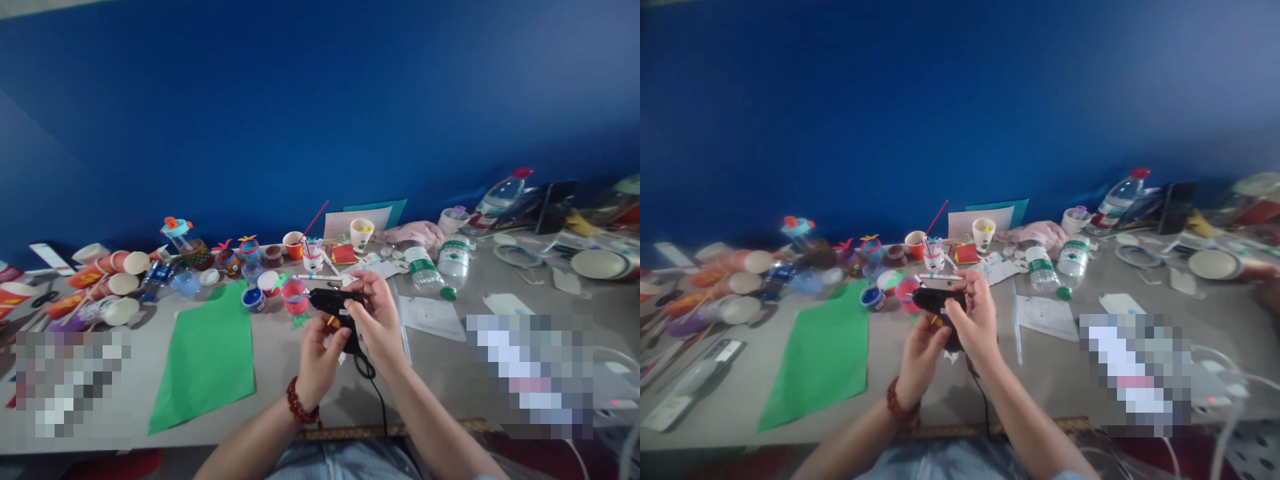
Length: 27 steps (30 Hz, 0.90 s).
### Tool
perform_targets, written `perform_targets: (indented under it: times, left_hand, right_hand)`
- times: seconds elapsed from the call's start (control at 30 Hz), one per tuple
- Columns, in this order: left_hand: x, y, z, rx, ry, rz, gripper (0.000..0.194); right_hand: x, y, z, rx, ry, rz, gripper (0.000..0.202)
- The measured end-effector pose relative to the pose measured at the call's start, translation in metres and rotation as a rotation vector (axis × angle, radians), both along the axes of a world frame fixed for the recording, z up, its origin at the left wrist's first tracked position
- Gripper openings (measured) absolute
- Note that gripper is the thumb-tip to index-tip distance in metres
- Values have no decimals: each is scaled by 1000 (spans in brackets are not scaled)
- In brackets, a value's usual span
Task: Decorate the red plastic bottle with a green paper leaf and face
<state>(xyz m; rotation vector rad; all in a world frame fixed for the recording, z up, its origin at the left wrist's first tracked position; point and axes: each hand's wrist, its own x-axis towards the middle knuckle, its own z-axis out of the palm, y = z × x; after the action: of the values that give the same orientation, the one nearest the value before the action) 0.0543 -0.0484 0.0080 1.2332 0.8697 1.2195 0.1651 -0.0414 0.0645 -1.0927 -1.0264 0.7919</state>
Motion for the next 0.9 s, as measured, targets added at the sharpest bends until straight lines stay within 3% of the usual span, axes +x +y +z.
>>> perform_targets:
  times: [0.9]
  left_hand:
    - [-3,0,-2,0,-5,1,26]
  right_hand:
    - [2,-4,-2,22,101,43,34]
